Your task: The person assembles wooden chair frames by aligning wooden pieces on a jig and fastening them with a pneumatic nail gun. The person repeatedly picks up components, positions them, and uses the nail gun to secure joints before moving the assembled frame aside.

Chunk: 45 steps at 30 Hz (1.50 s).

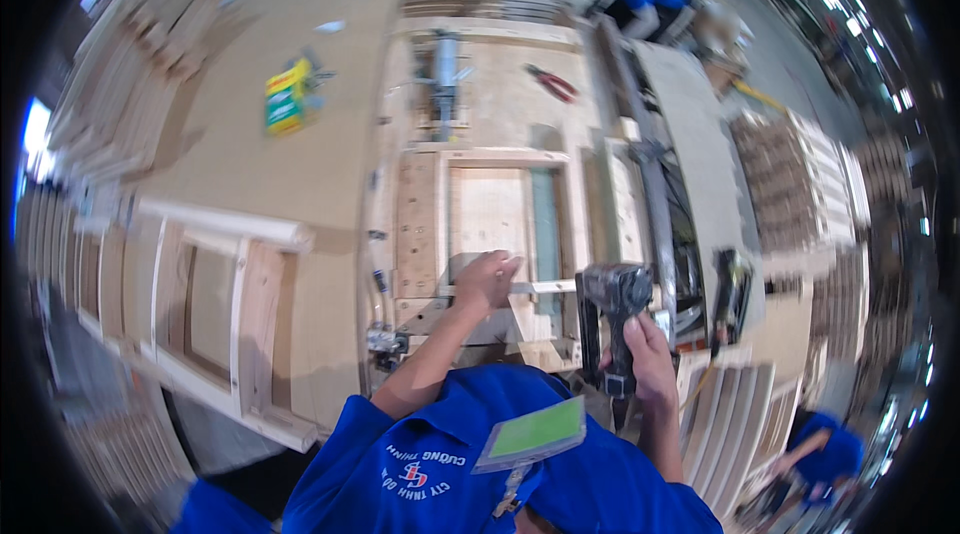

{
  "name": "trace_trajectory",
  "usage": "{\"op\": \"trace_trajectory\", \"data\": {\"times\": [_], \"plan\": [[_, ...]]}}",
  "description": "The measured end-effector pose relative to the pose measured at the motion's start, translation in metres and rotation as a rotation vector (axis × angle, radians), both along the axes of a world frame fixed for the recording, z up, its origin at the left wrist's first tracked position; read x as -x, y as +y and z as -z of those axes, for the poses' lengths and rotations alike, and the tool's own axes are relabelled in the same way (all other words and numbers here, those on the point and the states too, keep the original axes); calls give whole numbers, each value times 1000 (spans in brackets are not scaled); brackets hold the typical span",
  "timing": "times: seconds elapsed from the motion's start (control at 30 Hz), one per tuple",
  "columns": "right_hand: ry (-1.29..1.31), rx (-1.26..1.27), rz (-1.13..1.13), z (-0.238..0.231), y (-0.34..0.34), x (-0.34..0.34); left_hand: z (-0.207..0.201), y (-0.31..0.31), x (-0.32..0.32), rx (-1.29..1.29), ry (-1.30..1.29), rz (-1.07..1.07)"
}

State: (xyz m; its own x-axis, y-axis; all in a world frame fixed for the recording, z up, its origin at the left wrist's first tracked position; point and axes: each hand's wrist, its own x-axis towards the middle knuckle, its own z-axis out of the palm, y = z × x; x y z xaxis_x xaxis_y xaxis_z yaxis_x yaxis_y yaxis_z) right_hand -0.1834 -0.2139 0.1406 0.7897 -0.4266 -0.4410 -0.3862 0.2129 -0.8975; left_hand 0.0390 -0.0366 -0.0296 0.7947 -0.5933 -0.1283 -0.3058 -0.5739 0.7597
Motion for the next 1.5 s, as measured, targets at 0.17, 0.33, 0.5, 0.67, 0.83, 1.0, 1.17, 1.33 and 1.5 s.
{"op": "trace_trajectory", "data": {"times": [0.17,0.33,0.5,0.67,0.83,1.0,1.17,1.33,1.5], "plan": [[206,-16,163,7,37,150,12,14,15,-105,-144,128],[565,-61,355,73,93,277,4,0,22,-207,-77,170],[1062,268,410,171,122,363,-7,-11,33,-290,-74,171],[1208,621,594,221,67,392,0,-6,35,-234,-183,168],[1186,647,576,285,2,379,-32,-12,39,-398,-349,276],[1241,801,317,341,-38,437,-33,-1,52,-234,-263,221],[1188,958,454,330,-20,406,-72,62,45,-224,-474,141],[1092,1035,493,262,29,363,-117,148,58,-271,-522,-272],[531,569,213,235,59,310,-85,181,84,207,29,-672]]}}
